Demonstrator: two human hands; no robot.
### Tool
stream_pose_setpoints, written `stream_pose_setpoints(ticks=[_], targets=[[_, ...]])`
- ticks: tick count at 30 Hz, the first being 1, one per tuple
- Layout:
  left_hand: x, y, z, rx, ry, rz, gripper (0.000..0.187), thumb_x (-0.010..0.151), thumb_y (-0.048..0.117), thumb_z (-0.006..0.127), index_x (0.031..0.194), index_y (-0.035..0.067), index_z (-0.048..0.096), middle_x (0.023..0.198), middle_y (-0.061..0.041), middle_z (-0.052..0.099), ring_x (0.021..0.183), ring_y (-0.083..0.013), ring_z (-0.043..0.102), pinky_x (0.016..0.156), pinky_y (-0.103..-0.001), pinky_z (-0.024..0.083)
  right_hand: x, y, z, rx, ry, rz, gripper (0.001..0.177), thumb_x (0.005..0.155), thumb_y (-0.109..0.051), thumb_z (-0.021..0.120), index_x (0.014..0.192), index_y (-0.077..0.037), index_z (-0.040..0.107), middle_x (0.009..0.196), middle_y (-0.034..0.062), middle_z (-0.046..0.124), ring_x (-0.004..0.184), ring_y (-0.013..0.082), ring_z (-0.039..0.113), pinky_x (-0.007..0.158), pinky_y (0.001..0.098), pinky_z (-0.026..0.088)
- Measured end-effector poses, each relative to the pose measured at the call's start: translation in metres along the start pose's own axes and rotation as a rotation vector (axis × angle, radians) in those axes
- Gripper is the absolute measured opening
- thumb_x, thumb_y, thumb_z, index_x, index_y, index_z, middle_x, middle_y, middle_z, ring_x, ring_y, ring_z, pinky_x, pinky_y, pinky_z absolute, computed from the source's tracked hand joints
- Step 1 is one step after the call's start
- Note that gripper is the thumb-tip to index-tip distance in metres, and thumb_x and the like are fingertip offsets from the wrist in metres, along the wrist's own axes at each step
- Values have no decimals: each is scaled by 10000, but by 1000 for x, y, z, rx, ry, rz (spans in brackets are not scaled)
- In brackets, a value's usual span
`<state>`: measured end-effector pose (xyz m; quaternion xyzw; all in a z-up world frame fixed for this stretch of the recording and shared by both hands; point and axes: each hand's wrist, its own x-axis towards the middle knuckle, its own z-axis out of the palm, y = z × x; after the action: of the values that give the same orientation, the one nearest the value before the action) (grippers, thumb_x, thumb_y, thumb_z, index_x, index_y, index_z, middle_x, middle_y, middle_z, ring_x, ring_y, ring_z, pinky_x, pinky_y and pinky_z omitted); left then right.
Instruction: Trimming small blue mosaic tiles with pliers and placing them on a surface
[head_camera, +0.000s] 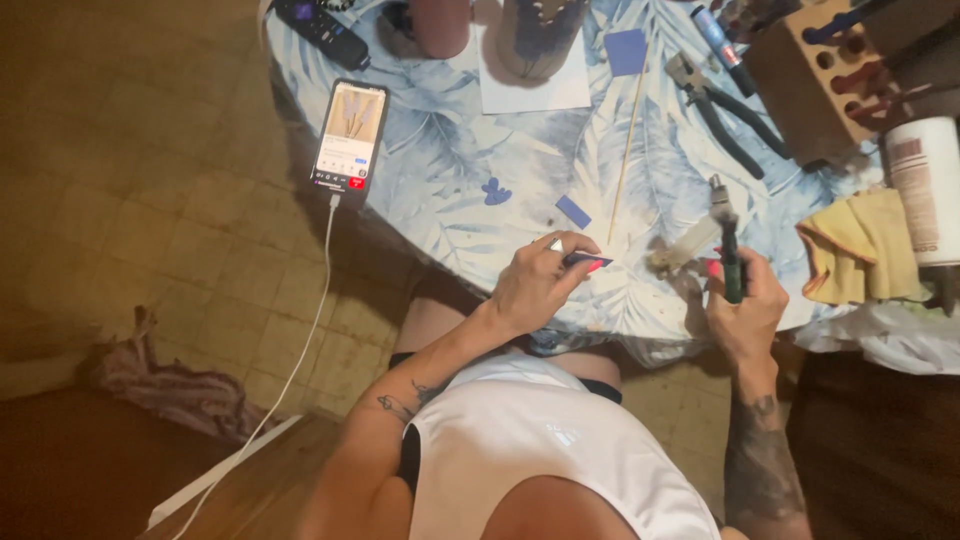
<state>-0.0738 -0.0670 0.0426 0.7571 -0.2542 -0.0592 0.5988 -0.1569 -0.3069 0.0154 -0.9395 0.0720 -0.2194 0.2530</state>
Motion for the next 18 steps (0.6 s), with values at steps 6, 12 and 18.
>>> stream_pose_setpoints(ticks=[6, 12, 18], targets=[[3, -17, 2, -364, -10, -113, 99, 775, 132, 598, 861, 84, 592, 802, 8, 522, 623, -61, 489, 552, -170, 415, 19, -14, -9, 25, -125, -139, 303, 713, 58, 503, 1013, 71, 540, 803, 145, 532, 652, 235, 457, 583, 313, 362], [6, -35, 13, -775, 76, -188, 187, 792, 48, 574, 978, 65, 576, 764, -21, 619, 573, -23, 483, 500, -128, 384, 55, -31, -33, 51, -436, -134, 358, 632, 50, 498, 986, 69, 552, 780, 132, 575, 602, 227, 484, 564, 289, 376], [14, -22, 6, -767, 128, -236, 233, 806, 69, 546, 1007, -50, 543, 791, -110, 617, 731, -149, 626, 656, -202, 531, 80, -39, -35, -81, -675, -134, 280, 685, -47, 514, 949, 38, 556, 760, 109, 579, 585, 217, 503, 540, 301, 399]])
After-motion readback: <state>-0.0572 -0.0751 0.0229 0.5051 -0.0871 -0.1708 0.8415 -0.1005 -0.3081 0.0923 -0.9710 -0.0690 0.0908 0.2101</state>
